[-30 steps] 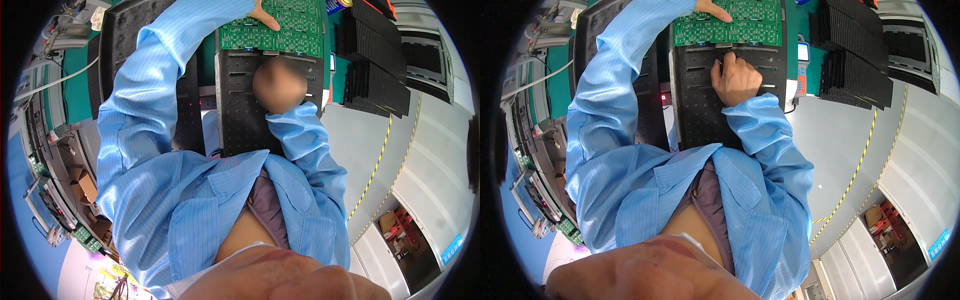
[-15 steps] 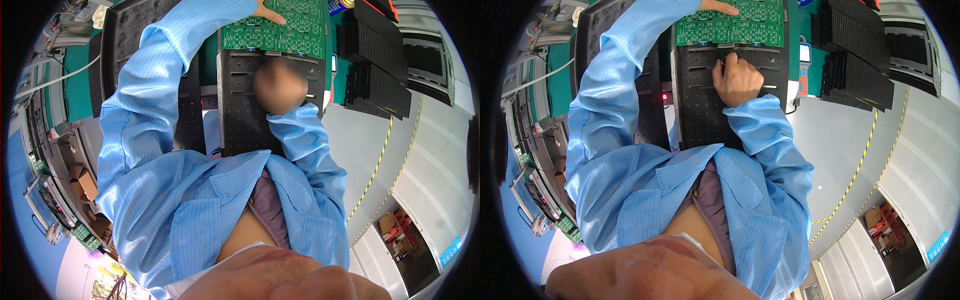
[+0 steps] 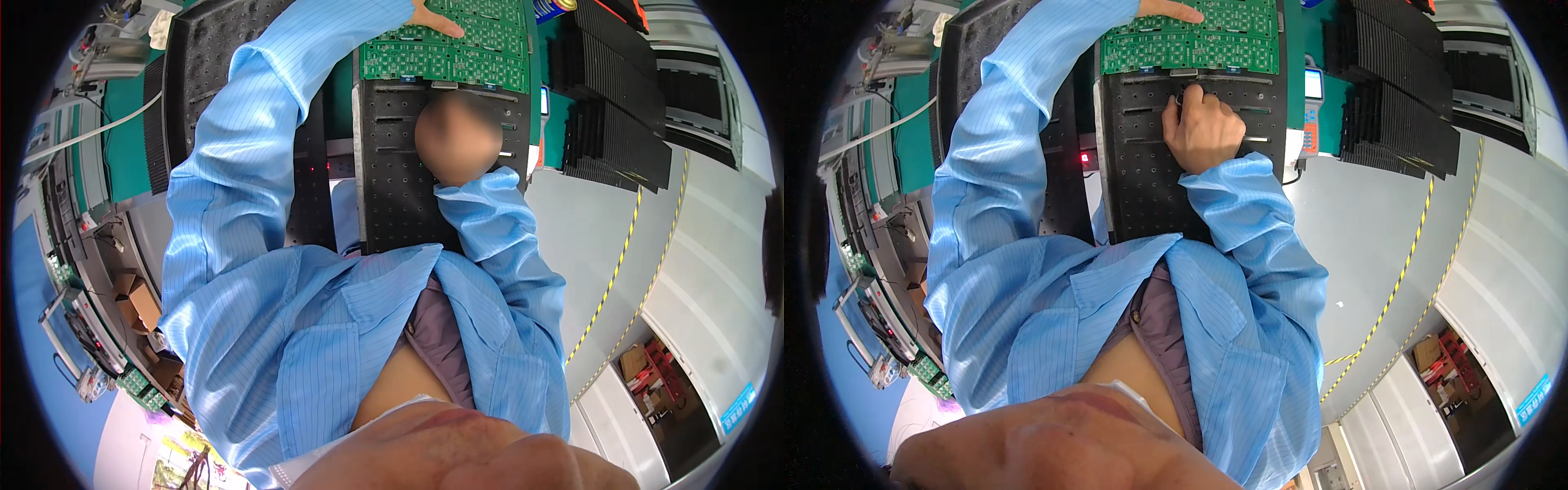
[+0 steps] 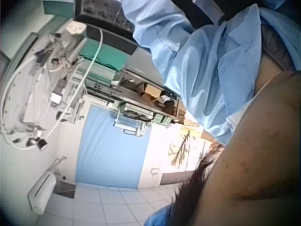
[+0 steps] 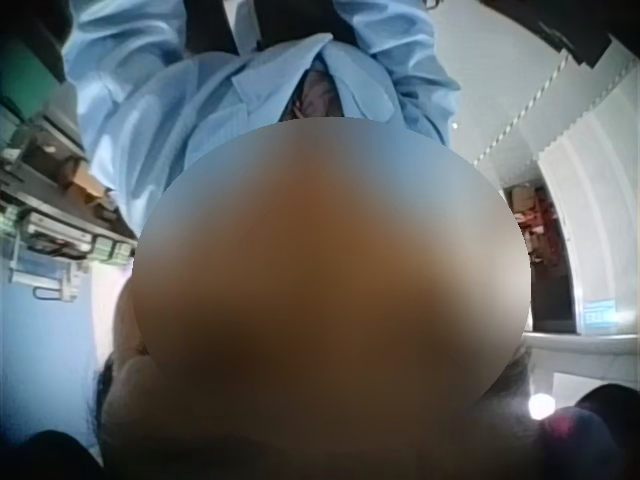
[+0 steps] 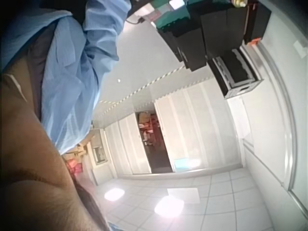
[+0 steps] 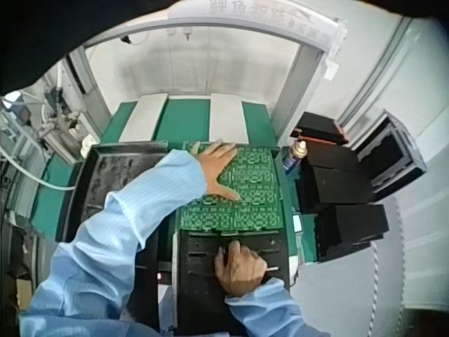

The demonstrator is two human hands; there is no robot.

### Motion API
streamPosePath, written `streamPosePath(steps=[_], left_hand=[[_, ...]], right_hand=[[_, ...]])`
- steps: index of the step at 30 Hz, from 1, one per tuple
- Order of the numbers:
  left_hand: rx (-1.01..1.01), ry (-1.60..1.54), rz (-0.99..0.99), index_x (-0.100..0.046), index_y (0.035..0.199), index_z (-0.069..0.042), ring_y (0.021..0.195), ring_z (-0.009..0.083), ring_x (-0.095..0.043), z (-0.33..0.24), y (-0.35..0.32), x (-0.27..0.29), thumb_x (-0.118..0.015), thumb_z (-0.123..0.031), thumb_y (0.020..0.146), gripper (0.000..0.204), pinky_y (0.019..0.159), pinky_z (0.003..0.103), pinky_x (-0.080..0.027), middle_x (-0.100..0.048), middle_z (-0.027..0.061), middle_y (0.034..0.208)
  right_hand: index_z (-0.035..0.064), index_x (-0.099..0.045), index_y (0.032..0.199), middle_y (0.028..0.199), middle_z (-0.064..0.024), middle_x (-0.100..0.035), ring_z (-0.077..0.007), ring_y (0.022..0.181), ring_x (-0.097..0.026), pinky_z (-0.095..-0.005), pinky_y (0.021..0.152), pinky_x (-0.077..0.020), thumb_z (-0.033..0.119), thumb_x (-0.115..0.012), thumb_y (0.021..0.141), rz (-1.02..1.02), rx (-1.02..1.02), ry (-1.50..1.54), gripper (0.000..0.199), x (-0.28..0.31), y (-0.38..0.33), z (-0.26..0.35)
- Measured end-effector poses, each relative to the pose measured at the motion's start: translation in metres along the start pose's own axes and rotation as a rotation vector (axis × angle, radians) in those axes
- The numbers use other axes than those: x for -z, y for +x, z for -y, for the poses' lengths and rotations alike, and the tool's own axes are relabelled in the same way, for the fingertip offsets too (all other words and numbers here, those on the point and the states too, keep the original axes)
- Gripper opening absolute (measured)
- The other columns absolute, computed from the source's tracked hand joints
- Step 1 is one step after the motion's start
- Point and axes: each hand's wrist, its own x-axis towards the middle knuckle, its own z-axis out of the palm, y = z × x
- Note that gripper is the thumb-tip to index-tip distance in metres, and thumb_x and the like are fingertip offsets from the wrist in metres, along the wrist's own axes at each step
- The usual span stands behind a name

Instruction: Placing printed circuit boards into a testing fixture for inspection and testing.

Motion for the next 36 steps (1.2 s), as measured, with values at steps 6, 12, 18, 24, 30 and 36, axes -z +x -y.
streamPosePath(steps=[6, 12, 18, 24, 30, 36], left_hand=[[-0.019, -0.019, 0.002, -0.008, 0.143, -0.01, 0.138, 0.0258, -0.003, -0.004, -0.007, 0.001, -0.051, -0.078, 0.063, 0.114, 0.108, 0.055, -0.009, -0.007, 0.0065, 0.15], [-0.02, -0.066, 0.063, -0.009, 0.143, -0.009, 0.138, 0.0255, -0.004, -0.004, -0.005, -0.001, -0.049, -0.078, 0.063, 0.113, 0.108, 0.054, -0.008, -0.008, 0.0069, 0.15], [-0.024, 0.053, -0.063, -0.01, 0.143, -0.008, 0.138, 0.0251, -0.005, 0.017, 0.02, -0.008, -0.042, -0.08, 0.067, 0.109, 0.108, 0.053, -0.008, -0.01, 0.0073, 0.15], [-0.066, 0.164, -0.15, -0.01, 0.143, -0.007, 0.138, 0.0247, -0.004, 0.012, 0.021, -0.01, -0.036, -0.078, 0.072, 0.104, 0.108, 0.053, -0.008, -0.009, 0.0072, 0.15], [-0.192, 0.321, -0.332, -0.014, 0.142, -0.007, 0.137, 0.0254, -0.008, -0.013, -0.008, 0.001, -0.035, -0.072, 0.077, 0.094, 0.107, 0.052, -0.011, -0.013, 0.0077, 0.148], [-0.605, 0.287, -0.494, -0.043, 0.126, -0.008, 0.121, 0.0288, -0.034, -0.039, -0.066, -0.005, -0.054, -0.046, 0.08, 0.061, 0.1, 0.045, -0.028, -0.039, 0.0098, 0.132]], right_hand=[[0.0072, -0.048, 0.068, 0.054, -0.0091, -0.053, -0.0281, 0.044, -0.052, -0.0344, 0.042, -0.0383, 0.021, -0.061, 0.075, -0.014, 0.03, 0.028, 0.02, 0.0, 0.0, -0.002], [0.0073, -0.048, 0.067, 0.054, -0.009, -0.053, -0.0279, 0.044, -0.052, -0.0344, 0.042, -0.0379, 0.021, -0.061, 0.075, -0.01, 0.018, 0.01, 0.02, 0.001, -0.001, -0.001], [0.0076, -0.047, 0.066, 0.053, -0.0086, -0.052, -0.0277, 0.044, -0.051, -0.0342, 0.041, -0.0376, 0.021, -0.061, 0.075, 0.006, 0.014, 0.017, 0.021, 0.002, 0.0, 0.004], [0.0077, -0.047, 0.066, 0.052, -0.0084, -0.052, -0.0278, 0.043, -0.051, -0.0343, 0.041, -0.0377, 0.021, -0.061, 0.074, -0.017, 0.008, -0.002, 0.021, 0.0, 0.0, -0.001], [0.0078, -0.047, 0.066, 0.053, -0.0086, -0.053, -0.0282, 0.044, -0.052, -0.0345, 0.041, -0.0381, 0.022, -0.061, 0.074, -0.031, -0.008, -0.006, 0.021, -0.002, 0.001, -0.003], [0.0076, -0.048, 0.067, 0.053, -0.0088, -0.054, -0.0286, 0.045, -0.053, -0.0346, 0.042, -0.0387, 0.022, -0.061, 0.074, -0.013, -0.009, 0.006, 0.02, 0.0, 0.0, 0.0]])
